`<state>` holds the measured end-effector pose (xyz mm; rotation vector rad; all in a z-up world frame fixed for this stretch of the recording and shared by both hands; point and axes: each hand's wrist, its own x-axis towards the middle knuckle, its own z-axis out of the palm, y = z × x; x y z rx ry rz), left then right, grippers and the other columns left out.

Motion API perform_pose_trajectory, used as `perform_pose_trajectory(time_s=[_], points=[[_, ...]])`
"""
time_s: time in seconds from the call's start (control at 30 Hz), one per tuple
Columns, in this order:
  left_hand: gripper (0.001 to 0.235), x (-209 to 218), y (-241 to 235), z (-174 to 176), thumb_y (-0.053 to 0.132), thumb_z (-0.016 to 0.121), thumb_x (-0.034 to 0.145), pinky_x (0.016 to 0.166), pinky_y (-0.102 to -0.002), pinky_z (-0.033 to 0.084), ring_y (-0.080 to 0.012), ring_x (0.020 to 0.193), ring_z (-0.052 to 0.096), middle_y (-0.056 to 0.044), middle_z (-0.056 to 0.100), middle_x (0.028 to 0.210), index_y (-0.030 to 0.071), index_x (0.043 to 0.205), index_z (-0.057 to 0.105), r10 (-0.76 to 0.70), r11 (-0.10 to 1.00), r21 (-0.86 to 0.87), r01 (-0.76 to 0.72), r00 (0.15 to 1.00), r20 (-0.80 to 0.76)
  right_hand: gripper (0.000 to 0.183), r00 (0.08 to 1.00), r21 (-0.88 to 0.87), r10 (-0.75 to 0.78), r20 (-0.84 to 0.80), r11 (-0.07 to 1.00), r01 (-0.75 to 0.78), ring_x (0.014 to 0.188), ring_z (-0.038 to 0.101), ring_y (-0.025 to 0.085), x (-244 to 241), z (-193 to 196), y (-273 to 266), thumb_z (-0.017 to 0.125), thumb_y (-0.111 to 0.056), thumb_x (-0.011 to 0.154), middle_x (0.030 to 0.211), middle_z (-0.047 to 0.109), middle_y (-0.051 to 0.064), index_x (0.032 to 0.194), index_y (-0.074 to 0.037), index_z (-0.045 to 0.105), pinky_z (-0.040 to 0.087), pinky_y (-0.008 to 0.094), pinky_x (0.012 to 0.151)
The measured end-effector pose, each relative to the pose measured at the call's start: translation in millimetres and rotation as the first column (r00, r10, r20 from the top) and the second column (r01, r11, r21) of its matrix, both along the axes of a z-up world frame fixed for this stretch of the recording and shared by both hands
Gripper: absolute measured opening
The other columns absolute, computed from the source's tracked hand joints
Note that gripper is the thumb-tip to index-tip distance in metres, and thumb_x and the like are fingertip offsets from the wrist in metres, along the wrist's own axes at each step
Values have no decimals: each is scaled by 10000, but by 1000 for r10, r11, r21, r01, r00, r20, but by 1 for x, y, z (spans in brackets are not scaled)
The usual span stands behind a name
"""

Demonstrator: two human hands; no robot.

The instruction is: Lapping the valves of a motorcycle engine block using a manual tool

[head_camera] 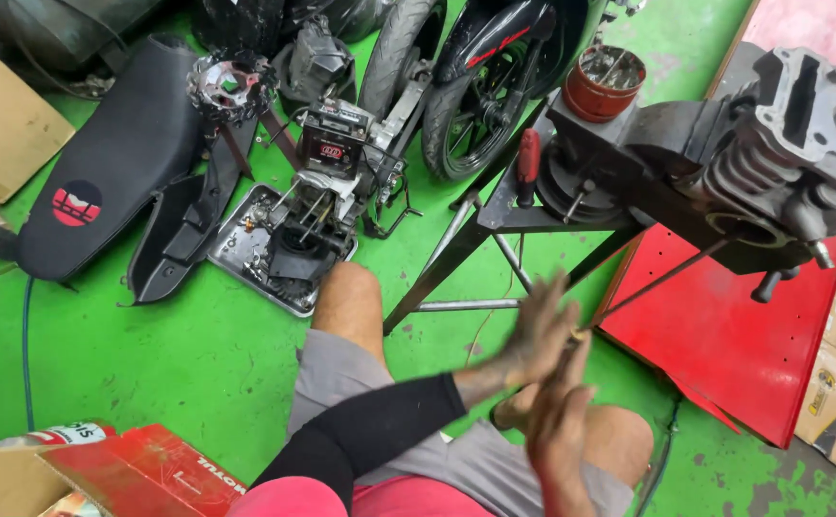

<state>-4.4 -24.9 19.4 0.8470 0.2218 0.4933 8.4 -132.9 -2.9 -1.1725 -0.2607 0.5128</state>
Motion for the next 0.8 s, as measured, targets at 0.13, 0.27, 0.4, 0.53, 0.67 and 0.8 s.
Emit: perform_pose_trajectory(time_s=[0.13,0.27,0.4,0.53,0.67,0.8], points=[[966,-20,-10,35,770,168,1055,1348,-524,165,-373,1687,186,-179,193,1847,80,1730,219,116,860,509,-29,983,-139,875,991,-2,128,-43,992,-128,1461,291,157,47,-16,-2,308,-748,1049,1592,282,40,1694,-157,266,239,330,1220],[702,-14,-46,11,467,404,1190,1414,-334,177,-132,1694,212,-4,163,1873,142,1777,198,-145,977,-106,188,936,322,834,992,-51,102,68,994,-98,1410,296,146,37,-3,2,309,-718,1071,1533,296,33,1675,-144,274,252,304,1189],[900,2,27,6,635,186,1048,1341,-593,-3,-403,1704,-29,-182,48,1849,72,1743,94,125,876,471,99,898,-422,911,936,-86,207,283,978,-190,1726,-84,266,-34,38,16,194,-669,1111,1854,-75,177,1744,-51,-22,-53,409,1376],[1016,-39,-21,44,751,162,965,1319,-502,106,-333,1624,198,-181,293,1616,86,1732,103,17,806,545,231,911,-412,1044,1000,-185,-23,-1,983,22,1713,171,251,54,-8,12,243,-806,946,1861,151,83,1764,-176,88,130,428,1372],[590,34,-25,-101,536,382,1171,1300,-396,344,-190,1433,518,-71,581,1498,133,1575,533,-338,940,-78,333,939,-63,852,999,-172,46,15,984,-42,1716,78,171,5,-1,6,212,-641,1063,1869,84,24,1754,-147,159,26,360,1380],[961,-6,14,25,738,89,969,1350,-533,-103,-291,1729,-86,-46,-42,1873,183,1751,24,62,856,461,234,839,-541,1073,962,-15,271,31,962,-271,1722,15,280,20,4,14,224,-816,995,1856,8,176,1751,-80,31,43,440,1365]])
